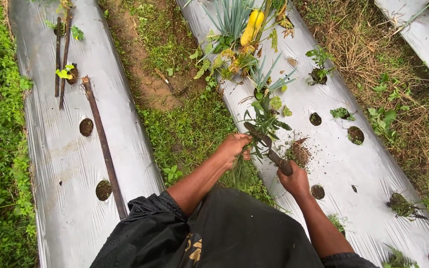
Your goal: Harvesting vegetables and cutting plant stems using a sickle in an agricultural field.
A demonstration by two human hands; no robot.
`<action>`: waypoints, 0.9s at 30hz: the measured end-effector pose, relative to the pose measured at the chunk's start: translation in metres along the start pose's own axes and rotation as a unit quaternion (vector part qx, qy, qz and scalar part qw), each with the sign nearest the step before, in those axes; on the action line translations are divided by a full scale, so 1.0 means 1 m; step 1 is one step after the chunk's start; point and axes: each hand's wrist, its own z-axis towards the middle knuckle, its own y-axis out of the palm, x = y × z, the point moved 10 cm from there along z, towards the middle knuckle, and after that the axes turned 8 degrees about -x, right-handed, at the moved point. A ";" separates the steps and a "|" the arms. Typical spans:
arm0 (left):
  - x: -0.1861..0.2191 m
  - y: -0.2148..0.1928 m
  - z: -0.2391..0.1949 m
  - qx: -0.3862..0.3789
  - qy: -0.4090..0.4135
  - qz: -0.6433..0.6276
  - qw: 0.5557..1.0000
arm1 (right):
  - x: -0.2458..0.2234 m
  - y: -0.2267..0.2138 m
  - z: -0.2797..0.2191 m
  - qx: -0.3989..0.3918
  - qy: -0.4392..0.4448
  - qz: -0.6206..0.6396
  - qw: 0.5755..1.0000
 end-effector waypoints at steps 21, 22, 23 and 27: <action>0.006 -0.032 0.011 -0.016 0.031 -0.066 0.997 | -0.034 -0.003 -0.016 0.028 -0.061 0.009 0.998; 0.007 -0.029 0.009 -0.018 0.033 -0.066 0.997 | -0.030 -0.001 -0.014 0.023 -0.053 0.005 0.998; 0.008 -0.026 0.008 -0.019 0.035 -0.067 0.997 | -0.025 0.001 -0.012 0.017 -0.045 0.002 0.999; 0.012 -0.010 -0.003 -0.024 0.036 -0.067 0.997 | -0.010 0.005 -0.004 0.016 -0.036 -0.005 0.999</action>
